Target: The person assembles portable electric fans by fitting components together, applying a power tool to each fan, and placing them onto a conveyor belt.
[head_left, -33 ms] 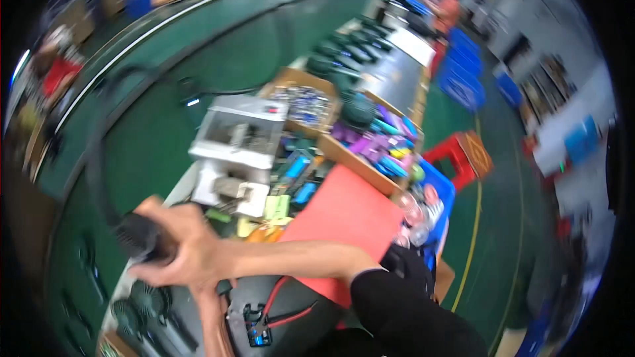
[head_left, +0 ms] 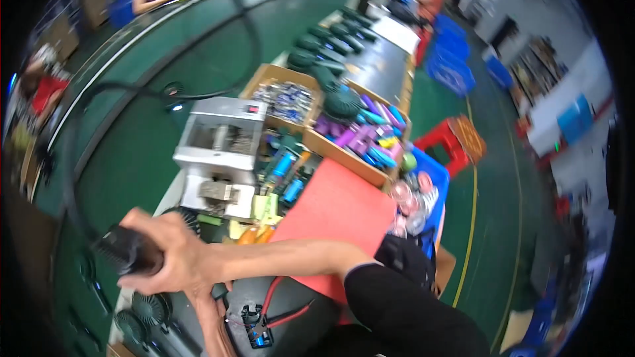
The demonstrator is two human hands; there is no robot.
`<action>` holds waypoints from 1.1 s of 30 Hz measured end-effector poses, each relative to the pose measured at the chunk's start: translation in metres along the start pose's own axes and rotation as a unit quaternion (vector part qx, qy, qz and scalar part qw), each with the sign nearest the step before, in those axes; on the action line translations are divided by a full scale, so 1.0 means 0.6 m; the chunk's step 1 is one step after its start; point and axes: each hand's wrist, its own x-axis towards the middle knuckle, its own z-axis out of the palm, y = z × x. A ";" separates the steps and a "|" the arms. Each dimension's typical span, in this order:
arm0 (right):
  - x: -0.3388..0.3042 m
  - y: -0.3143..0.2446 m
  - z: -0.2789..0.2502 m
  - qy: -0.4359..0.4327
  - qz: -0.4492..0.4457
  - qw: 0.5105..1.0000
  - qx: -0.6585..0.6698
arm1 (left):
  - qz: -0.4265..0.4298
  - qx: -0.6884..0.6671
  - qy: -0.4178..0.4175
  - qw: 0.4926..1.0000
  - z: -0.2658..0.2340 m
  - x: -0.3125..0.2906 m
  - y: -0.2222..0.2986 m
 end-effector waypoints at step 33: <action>0.091 -0.113 -0.162 0.104 -0.010 0.994 -0.042 | 0.026 -0.083 -0.016 0.996 0.040 0.003 0.032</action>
